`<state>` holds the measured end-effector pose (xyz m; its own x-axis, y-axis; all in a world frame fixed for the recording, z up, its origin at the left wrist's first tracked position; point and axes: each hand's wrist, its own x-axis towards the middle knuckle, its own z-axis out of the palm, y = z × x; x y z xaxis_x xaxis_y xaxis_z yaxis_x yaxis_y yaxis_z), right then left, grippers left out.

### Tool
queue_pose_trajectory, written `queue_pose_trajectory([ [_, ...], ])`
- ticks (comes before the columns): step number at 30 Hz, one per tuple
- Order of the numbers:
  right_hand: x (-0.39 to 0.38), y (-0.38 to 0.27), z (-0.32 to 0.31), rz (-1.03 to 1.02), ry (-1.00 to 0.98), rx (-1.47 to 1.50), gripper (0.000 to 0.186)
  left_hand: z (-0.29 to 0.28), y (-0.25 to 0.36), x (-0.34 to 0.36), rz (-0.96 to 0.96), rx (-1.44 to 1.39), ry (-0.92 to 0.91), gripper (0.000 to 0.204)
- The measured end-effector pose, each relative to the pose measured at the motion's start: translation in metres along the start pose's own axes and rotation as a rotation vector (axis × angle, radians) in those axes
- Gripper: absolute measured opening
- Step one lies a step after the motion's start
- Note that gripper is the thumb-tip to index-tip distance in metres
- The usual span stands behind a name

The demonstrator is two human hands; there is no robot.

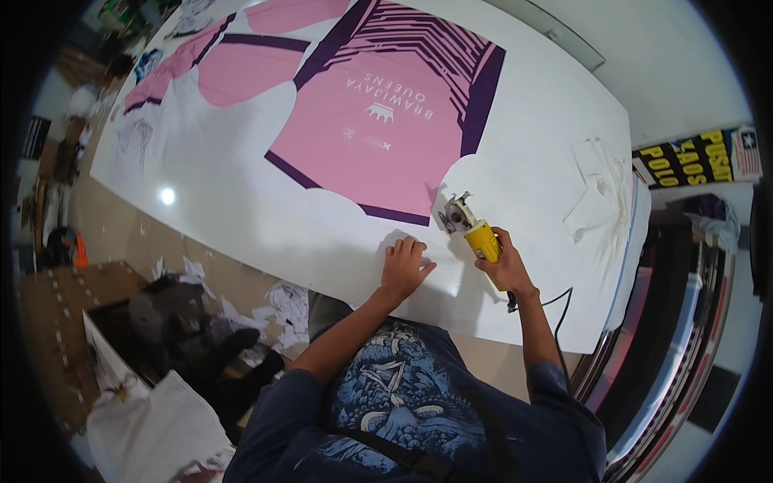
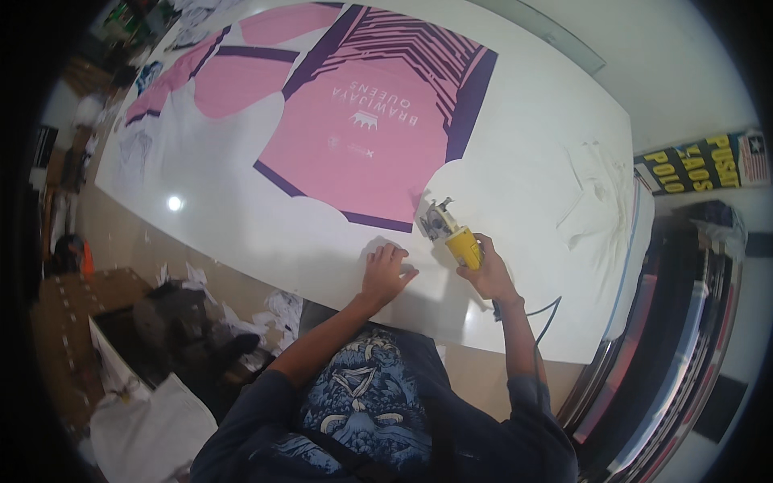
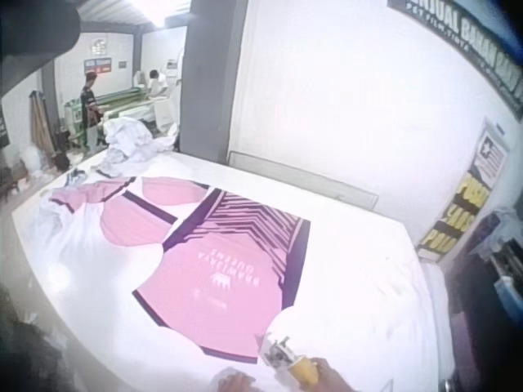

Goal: The person lays a white t-shirt on a table, places a pink and purple patterned design on top, and uses a yellow electric cutter to cut the fabric along the design's outline. The person then flips the shirt over and repeats the cutting process on the other side.

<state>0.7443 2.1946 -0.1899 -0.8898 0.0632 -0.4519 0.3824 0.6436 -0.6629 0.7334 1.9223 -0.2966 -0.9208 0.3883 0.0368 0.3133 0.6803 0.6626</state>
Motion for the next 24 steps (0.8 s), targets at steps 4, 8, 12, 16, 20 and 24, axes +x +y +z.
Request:
queue_pose_trajectory([
  [4,0.01,0.014,-0.027,-0.133,-0.119,-0.174,0.09,0.027,0.005,-0.004,-0.072,0.085,0.111,0.035],
  [8,0.025,0.023,-0.042,-0.345,-0.186,-0.261,0.09,0.04,0.004,-0.006,-0.057,0.21,0.181,0.021],
  [12,0.039,0.019,-0.054,-0.415,-0.282,-0.34,0.089,0.042,0.008,-0.006,-0.092,0.149,0.296,0.02],
  [16,0.048,0.015,-0.06,-0.502,-0.308,-0.443,0.089,0.04,0.014,-0.005,-0.084,0.278,0.445,0.015],
  [20,0.049,0.016,-0.057,-0.535,-0.294,-0.516,0.089,0.039,0.017,-0.004,-0.167,0.323,0.384,0.013],
  [24,0.05,0.015,-0.053,-0.512,-0.3,-0.59,0.089,0.038,0.016,-0.003,-0.157,0.215,0.397,0.014],
])
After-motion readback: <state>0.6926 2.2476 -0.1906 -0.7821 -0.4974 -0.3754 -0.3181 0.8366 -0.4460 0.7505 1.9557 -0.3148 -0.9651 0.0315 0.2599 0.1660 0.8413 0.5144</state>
